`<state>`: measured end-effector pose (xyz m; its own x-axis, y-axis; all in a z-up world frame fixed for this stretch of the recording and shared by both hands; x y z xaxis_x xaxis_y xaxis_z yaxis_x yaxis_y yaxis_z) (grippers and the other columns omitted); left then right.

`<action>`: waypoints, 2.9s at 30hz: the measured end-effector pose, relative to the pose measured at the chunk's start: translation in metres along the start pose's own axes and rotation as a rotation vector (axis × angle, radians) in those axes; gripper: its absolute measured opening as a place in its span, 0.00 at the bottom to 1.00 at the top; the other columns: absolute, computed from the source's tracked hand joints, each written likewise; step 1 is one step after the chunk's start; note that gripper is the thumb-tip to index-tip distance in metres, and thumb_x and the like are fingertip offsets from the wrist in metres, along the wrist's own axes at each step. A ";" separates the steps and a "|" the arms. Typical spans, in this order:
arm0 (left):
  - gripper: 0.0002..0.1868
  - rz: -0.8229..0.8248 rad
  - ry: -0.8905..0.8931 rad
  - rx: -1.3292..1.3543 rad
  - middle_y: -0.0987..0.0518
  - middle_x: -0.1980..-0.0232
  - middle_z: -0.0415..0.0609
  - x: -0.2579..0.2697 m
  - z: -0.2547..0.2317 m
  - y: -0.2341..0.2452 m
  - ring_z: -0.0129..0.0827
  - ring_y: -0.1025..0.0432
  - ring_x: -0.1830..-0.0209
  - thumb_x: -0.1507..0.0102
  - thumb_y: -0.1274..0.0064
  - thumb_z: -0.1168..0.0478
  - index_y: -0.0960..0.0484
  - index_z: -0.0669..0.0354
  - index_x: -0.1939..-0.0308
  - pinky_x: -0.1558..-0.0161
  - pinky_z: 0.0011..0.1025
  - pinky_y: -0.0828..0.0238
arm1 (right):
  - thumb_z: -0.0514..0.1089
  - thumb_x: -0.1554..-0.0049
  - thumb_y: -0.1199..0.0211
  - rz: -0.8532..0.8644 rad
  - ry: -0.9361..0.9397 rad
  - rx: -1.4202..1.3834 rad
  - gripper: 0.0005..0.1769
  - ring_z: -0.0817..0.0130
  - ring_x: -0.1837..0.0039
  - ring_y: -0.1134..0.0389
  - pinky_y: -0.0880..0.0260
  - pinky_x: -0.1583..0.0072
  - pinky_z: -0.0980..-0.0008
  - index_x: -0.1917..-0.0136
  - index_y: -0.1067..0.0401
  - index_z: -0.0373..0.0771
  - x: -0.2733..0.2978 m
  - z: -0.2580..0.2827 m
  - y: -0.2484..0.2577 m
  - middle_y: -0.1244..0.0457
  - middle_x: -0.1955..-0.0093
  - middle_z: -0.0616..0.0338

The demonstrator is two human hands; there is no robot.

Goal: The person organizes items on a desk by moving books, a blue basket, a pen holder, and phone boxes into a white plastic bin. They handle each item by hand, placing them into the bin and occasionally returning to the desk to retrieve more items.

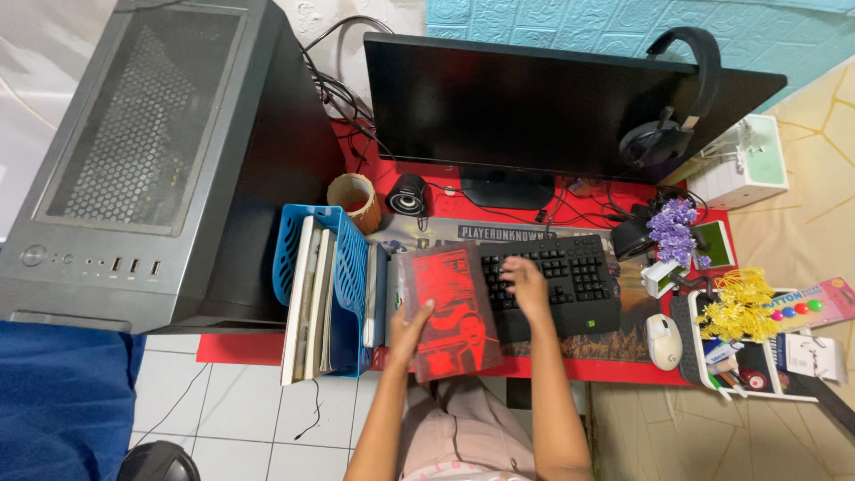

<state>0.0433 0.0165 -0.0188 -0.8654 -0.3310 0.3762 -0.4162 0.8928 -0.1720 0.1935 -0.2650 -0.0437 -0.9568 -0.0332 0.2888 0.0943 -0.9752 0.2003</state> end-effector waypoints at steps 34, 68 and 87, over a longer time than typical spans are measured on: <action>0.26 -0.070 0.073 -0.028 0.13 0.55 0.58 0.044 -0.124 0.024 0.35 0.18 0.61 0.42 0.36 0.59 0.22 0.69 0.43 0.60 0.31 0.19 | 0.39 0.38 0.39 -0.243 0.028 -0.337 0.19 0.72 0.47 0.31 0.30 0.45 0.73 0.35 0.29 0.29 -0.006 0.003 -0.001 0.30 0.44 0.53; 0.30 0.175 0.197 0.187 0.17 0.48 0.54 0.007 -0.002 -0.113 0.33 0.22 0.52 0.44 0.32 0.53 0.22 0.66 0.43 0.49 0.31 0.24 | 0.43 0.36 0.42 -0.218 0.116 -0.082 0.22 0.72 0.33 0.37 0.39 0.33 0.72 0.30 0.30 0.34 0.064 0.026 0.048 0.38 0.35 0.58; 0.29 0.227 0.069 0.034 0.18 0.47 0.57 0.006 -0.016 -0.111 0.35 0.22 0.52 0.38 0.41 0.52 0.28 0.69 0.40 0.51 0.32 0.25 | 0.66 0.45 0.36 -0.216 -0.184 0.150 0.36 0.60 0.44 0.26 0.30 0.42 0.65 0.41 0.24 0.31 0.077 0.045 0.019 0.28 0.46 0.44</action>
<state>0.0884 -0.0796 0.0175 -0.9173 -0.1007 0.3853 -0.2237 0.9307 -0.2894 0.1338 -0.2762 0.0244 -0.8946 0.2246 0.3864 -0.0530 -0.9118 0.4071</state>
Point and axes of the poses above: each hand's wrist, its own x-axis away from the middle knuckle, its own y-axis out of the back of the hand, z = x × y, the point moved 5 cm from there along -x, towards the middle knuckle
